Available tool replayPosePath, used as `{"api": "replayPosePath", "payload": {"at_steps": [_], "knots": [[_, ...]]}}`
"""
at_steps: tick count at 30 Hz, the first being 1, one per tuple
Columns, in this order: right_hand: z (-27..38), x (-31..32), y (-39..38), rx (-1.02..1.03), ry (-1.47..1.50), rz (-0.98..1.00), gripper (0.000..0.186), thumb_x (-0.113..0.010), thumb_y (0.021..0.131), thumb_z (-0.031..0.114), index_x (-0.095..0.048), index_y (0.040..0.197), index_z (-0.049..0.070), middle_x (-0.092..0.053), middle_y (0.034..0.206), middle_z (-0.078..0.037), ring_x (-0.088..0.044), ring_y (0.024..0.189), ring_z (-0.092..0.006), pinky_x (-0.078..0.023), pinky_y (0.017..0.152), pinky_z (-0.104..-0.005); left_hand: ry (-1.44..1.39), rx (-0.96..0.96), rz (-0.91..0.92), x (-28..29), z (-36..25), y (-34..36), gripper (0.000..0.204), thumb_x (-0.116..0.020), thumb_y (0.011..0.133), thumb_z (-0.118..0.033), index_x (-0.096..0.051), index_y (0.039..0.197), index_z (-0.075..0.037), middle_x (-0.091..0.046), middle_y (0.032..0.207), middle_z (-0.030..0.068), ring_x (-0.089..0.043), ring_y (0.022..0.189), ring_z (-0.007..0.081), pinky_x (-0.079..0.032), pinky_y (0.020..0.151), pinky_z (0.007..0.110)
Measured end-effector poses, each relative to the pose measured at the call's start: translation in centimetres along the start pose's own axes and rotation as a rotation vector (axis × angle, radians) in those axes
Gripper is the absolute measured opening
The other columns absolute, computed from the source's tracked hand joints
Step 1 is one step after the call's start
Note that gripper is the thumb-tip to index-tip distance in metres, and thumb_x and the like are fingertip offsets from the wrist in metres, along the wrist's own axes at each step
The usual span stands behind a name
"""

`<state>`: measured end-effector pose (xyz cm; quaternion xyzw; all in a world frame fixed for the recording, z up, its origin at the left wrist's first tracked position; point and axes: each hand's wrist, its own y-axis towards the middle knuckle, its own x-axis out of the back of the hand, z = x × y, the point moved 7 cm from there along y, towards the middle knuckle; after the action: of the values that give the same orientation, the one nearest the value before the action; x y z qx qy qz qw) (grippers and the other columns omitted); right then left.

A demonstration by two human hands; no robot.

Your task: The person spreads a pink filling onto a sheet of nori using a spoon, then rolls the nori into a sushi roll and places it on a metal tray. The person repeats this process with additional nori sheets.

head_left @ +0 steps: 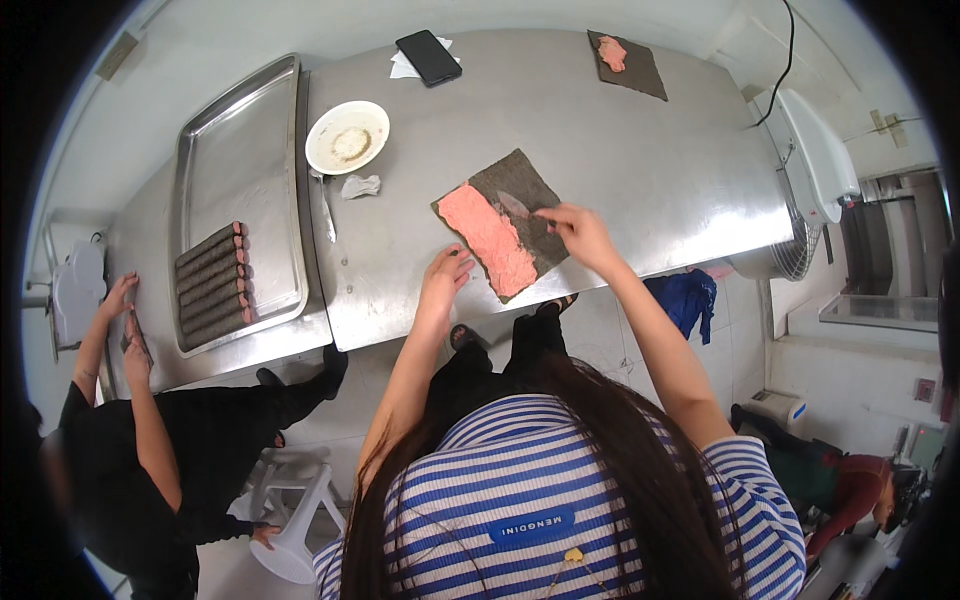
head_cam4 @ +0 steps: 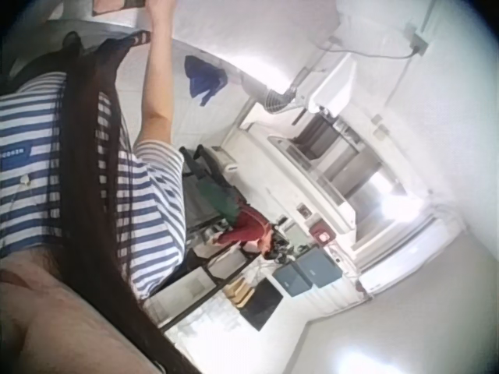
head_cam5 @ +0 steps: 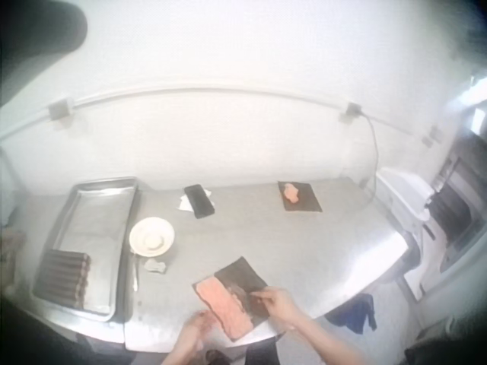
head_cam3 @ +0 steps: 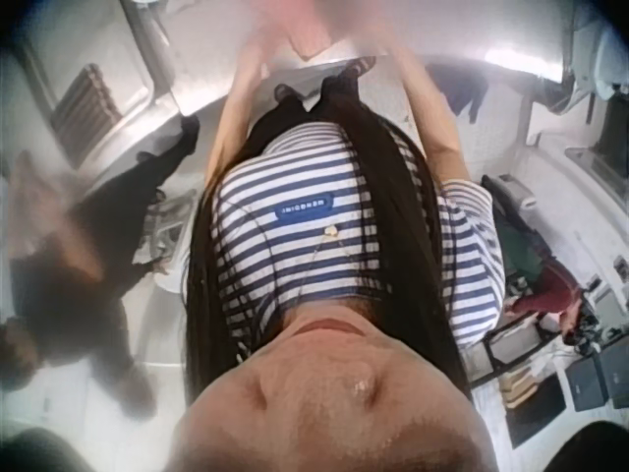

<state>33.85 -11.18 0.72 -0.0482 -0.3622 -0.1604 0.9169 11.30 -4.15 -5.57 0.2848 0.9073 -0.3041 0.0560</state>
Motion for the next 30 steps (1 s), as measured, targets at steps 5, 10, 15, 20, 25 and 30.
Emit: {"api": "replayPosePath", "payload": {"at_steps": [5, 10, 15, 20, 25, 30], "knots": [[-2.5, -1.5, 6.7, -0.005, -0.016, 0.16, 0.035, -0.047, 0.079, 0.001, -0.072, 0.103, 0.011, -0.067, 0.084, -0.01, -0.065, 0.08, -0.027, -0.05, 0.074, -0.037, 0.334, -0.226, -0.233, 2.4, -1.9, 3.1, 0.043, -0.051, 0.091, -0.017, -0.049, 0.131, -0.002, -0.053, 0.131, 0.0155, -0.055, 0.117, 0.026, -0.041, 0.099, 0.034], [-3.1, -2.5, 10.1, 0.093, -0.072, 0.339, 0.036, -0.049, 0.078, 0.001, -0.073, 0.103, 0.013, -0.068, 0.084, -0.01, -0.065, 0.081, -0.026, -0.049, 0.074, -0.0371, 0.788, -0.662, -0.29, 2.0, -8.2, 5.8, 0.039, -0.046, 0.09, -0.01, -0.049, 0.128, -0.002, -0.06, 0.12, 0.0201, -0.062, 0.105, 0.0315, -0.045, 0.093, 0.039], [-1.5, -1.9, 10.0, 0.225, -0.21, 0.483, 0.037, -0.053, 0.075, 0.001, -0.073, 0.102, 0.017, -0.068, 0.089, -0.008, -0.064, 0.084, -0.0282, -0.049, 0.075, -0.0387, 0.958, -0.662, 0.01, -3.7, -11.7, 8.7, 0.045, -0.043, 0.087, -0.007, -0.04, 0.131, 0.0, -0.067, 0.103, 0.0201, -0.062, 0.099, 0.0369, -0.047, 0.085, 0.046], [-1.9, -1.2, 8.3, 0.226, -0.254, 0.551, 0.038, -0.055, 0.073, 0.002, -0.073, 0.102, 0.018, -0.068, 0.093, -0.006, -0.063, 0.088, -0.0292, -0.049, 0.075, -0.0391, 1.166, -0.53, 0.094, -5.4, -10.1, 11.5, 0.044, -0.04, 0.09, -0.012, -0.038, 0.131, 0.003, -0.069, 0.094, 0.0183, -0.064, 0.091, 0.0393, -0.048, 0.084, 0.046], [-1.9, -0.5, 6.1, 0.269, -0.272, 0.629, 0.039, -0.056, 0.071, 0.001, -0.074, 0.101, 0.018, -0.068, 0.091, -0.006, -0.063, 0.087, -0.0293, -0.049, 0.073, -0.0392, 1.205, -0.486, 0.102, -5.9, -10.3, 11.8, 0.045, -0.037, 0.091, -0.013, -0.034, 0.132, 0.005, -0.068, 0.101, 0.0205, -0.061, 0.099, 0.0396, -0.046, 0.088, 0.044], [-1.9, 0.1, 4.0, 0.308, -0.295, 0.677, 0.04, -0.055, 0.07, -0.001, -0.074, 0.1, 0.018, -0.067, 0.089, -0.005, -0.062, 0.085, -0.0294, -0.048, 0.071, -0.0398, 1.23, -0.509, 0.094, -6.0, -10.3, 11.9, 0.046, -0.038, 0.091, -0.015, -0.034, 0.132, 0.006, -0.067, 0.1, 0.0216, -0.061, 0.098, 0.0397, -0.046, 0.088, 0.044]]}}
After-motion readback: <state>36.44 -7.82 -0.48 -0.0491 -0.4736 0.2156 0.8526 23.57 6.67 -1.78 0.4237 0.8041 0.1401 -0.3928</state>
